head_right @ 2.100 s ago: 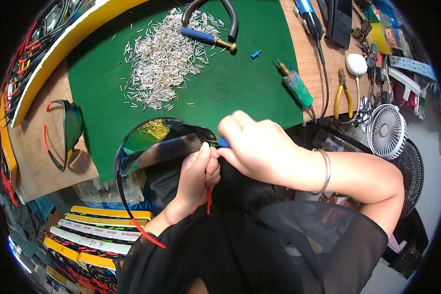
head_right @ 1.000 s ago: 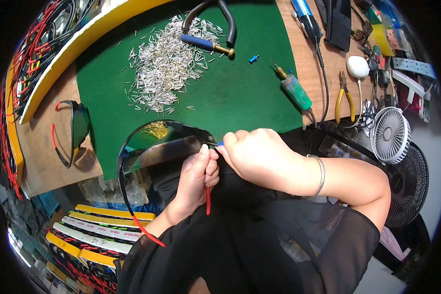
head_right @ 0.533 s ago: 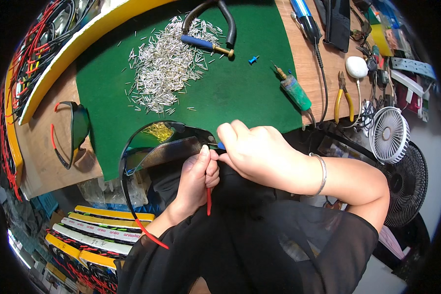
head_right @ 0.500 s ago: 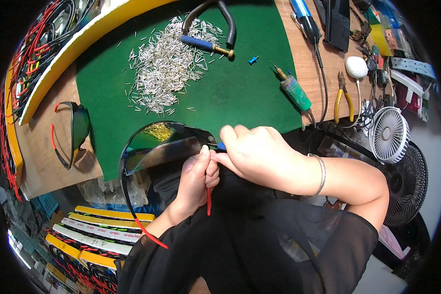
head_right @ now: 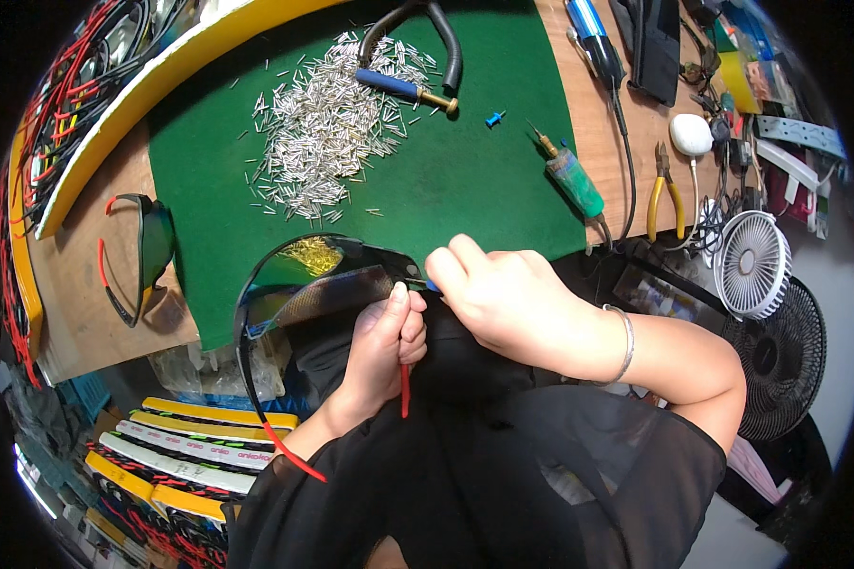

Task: The person assembles sunglasses by inserting small metal pins into the frame using a screwdriver and pliers. They repeatedly pick up frames, insert pins, and test the fit, working at a cluttered workbench with tools and parts.

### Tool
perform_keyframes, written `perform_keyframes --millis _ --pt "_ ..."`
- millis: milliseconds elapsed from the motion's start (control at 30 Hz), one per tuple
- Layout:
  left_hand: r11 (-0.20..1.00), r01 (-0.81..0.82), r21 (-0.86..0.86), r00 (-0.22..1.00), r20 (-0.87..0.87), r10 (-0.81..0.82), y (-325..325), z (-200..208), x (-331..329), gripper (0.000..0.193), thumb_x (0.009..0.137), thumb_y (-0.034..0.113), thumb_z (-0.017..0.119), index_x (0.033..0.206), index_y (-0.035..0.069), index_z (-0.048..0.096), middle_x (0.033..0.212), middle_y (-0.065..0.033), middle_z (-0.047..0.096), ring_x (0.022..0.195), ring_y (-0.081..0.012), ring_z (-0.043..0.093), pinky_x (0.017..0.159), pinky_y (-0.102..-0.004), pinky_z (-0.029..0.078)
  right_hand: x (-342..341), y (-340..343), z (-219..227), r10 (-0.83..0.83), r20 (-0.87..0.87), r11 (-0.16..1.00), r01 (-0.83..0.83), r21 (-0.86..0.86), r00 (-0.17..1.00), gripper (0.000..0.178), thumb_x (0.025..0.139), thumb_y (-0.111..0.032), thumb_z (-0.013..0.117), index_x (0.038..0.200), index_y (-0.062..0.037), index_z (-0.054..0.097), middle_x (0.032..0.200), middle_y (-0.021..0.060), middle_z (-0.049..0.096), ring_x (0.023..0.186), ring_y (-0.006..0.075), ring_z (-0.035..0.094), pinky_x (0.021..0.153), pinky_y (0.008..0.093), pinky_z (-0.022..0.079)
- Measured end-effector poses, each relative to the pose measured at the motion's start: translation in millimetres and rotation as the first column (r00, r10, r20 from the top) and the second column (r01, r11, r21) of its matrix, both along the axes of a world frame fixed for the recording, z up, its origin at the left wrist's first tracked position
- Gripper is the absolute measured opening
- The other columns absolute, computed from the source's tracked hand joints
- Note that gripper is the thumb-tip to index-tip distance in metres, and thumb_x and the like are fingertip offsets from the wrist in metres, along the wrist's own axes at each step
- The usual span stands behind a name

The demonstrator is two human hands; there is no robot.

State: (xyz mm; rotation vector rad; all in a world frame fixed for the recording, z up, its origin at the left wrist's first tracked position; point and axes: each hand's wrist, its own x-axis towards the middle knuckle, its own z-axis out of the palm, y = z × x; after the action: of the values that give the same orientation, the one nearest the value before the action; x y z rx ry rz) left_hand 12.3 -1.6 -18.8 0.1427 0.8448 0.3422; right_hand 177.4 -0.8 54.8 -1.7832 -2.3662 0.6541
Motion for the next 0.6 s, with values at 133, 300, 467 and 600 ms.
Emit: perform_keyframes --millis 133,300,467,600 --pt "1.000 -0.001 0.011 1.000 0.020 0.001 -0.3 -1.3 0.4 0.029 0.094 0.028 0.038 0.086 0.002 0.049 0.054 0.0037 0.038 0.039 -0.0032 0.025 0.037 -0.0185 0.022 2.4 -0.7 0.8 0.019 0.020 0.996 -0.017 -0.086 1.000 0.023 0.077 -0.020 0.060 0.074 -0.0021 0.046 0.063 0.0106 0.050 0.050 0.0233 0.055 0.043 0.0307 0.045" --pt "1.000 0.003 0.017 1.000 0.029 -0.003 0.0 -1.5 -1.1 0.029 0.094 0.028 0.038 0.086 0.002 0.049 0.055 0.0035 0.038 0.039 -0.0033 0.026 0.037 -0.0185 0.022 2.1 -0.2 -2.1 0.023 -0.062 1.000 -0.024 -0.007 0.998 0.024 0.077 -0.021 0.060 0.070 -0.0019 0.048 0.058 0.0104 0.051 0.050 0.0237 0.056 0.043 0.0306 0.045" --pt "1.000 0.001 0.008 1.000 0.007 -0.001 0.1 -0.3 0.1 0.029 0.094 0.028 0.038 0.086 0.003 0.049 0.054 0.0036 0.038 0.039 -0.0033 0.026 0.037 -0.0186 0.022 3.7 -1.4 -0.5 0.036 0.043 0.996 -0.032 -0.087 0.998 0.020 0.077 -0.018 0.058 0.076 -0.0029 0.046 0.065 0.0100 0.051 0.051 0.0228 0.056 0.044 0.0311 0.046" --pt "1.000 0.005 0.011 0.999 0.031 -0.006 -0.6 -3.7 -1.0 0.029 0.094 0.028 0.038 0.086 0.003 0.049 0.054 0.0037 0.038 0.039 -0.0033 0.026 0.037 -0.0186 0.022 1.9 -0.3 -2.1 0.052 0.041 0.999 -0.051 -0.015 0.998 0.021 0.079 -0.021 0.057 0.074 -0.0028 0.047 0.063 0.0098 0.052 0.050 0.0221 0.056 0.044 0.0307 0.046"
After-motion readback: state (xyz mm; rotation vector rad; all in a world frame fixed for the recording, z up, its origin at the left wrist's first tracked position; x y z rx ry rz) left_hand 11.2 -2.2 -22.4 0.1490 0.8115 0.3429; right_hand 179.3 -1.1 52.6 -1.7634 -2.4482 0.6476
